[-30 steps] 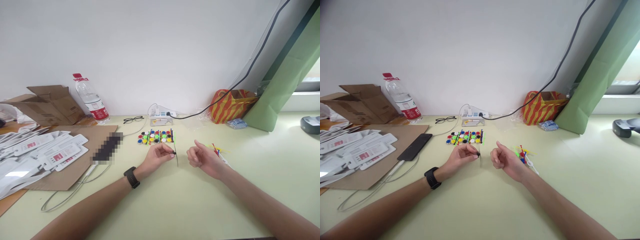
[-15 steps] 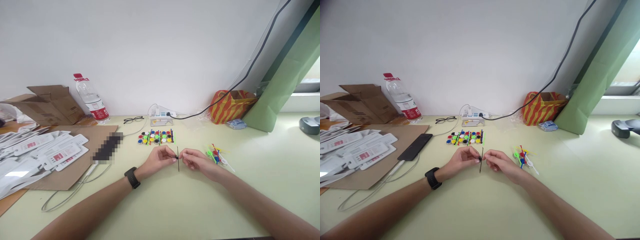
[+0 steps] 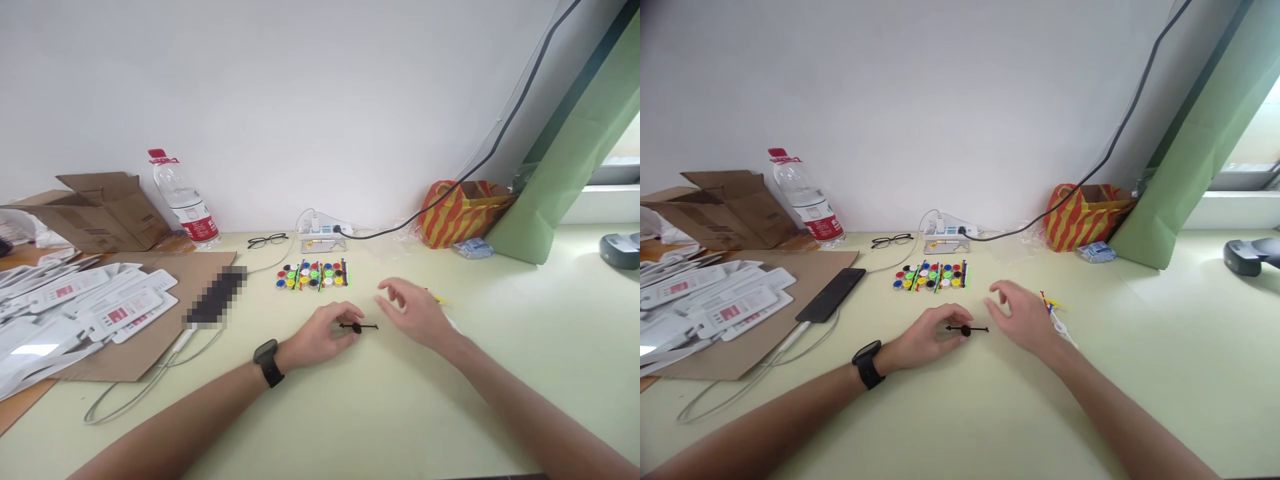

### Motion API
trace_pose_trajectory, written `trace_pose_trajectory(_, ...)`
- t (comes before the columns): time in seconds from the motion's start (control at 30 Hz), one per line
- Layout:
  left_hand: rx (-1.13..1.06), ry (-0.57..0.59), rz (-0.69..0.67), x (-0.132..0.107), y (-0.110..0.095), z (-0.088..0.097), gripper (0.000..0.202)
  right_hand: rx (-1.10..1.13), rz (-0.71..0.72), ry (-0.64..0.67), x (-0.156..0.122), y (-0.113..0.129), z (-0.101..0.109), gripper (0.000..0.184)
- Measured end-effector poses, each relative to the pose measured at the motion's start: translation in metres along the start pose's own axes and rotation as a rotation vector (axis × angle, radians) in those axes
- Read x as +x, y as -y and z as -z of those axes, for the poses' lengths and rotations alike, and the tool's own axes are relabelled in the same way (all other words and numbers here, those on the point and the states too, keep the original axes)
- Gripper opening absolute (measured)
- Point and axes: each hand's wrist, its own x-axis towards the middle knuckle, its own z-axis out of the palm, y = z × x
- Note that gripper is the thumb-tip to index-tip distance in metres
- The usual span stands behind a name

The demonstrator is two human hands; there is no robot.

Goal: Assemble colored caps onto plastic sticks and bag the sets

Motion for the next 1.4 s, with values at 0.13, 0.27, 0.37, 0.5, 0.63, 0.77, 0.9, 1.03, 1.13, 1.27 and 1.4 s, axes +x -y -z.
trace_pose_trajectory(0.13,0.187,-0.051,-0.024,-0.001,0.004,-0.002,0.015,-0.383,-0.155,-0.181,0.012,-0.040,0.028,0.036)
trace_pose_trajectory(0.27,0.223,-0.078,-0.012,-0.002,0.009,-0.003,0.025,-0.382,-0.296,0.038,0.011,-0.074,0.057,0.046)
trace_pose_trajectory(0.37,0.231,-0.066,0.011,-0.002,0.011,-0.004,0.028,-0.179,-0.401,0.295,0.010,-0.076,0.066,0.057)
trace_pose_trajectory(0.5,0.242,-0.068,0.041,-0.003,0.010,-0.003,0.037,0.086,-0.383,0.510,0.011,-0.055,0.056,0.056)
trace_pose_trajectory(0.63,0.238,0.011,0.057,-0.005,0.002,-0.001,0.069,0.113,-0.124,0.471,0.006,-0.026,0.031,0.044)
trace_pose_trajectory(0.77,0.236,0.098,0.058,-0.006,-0.006,0.001,0.103,0.310,0.014,0.431,-0.004,0.001,0.004,0.038)
trace_pose_trajectory(0.9,0.230,0.143,0.022,-0.005,-0.006,0.001,0.126,0.538,0.128,0.460,-0.012,0.020,-0.013,0.036)
trace_pose_trajectory(1.03,0.229,0.160,-0.039,-0.004,-0.007,0.001,0.121,0.612,0.136,0.390,-0.013,0.024,-0.017,0.039)
trace_pose_trajectory(1.13,0.206,0.162,-0.085,-0.004,-0.012,0.003,0.115,0.737,0.007,0.291,-0.013,0.023,-0.021,0.046)
trace_pose_trajectory(1.27,0.221,0.209,-0.141,-0.003,-0.017,0.004,0.115,0.906,-0.186,0.113,-0.017,0.021,-0.037,0.049)
trace_pose_trajectory(1.4,0.332,0.271,-0.175,-0.002,-0.017,0.000,0.123,0.826,-0.134,0.077,-0.023,0.013,-0.054,0.055)
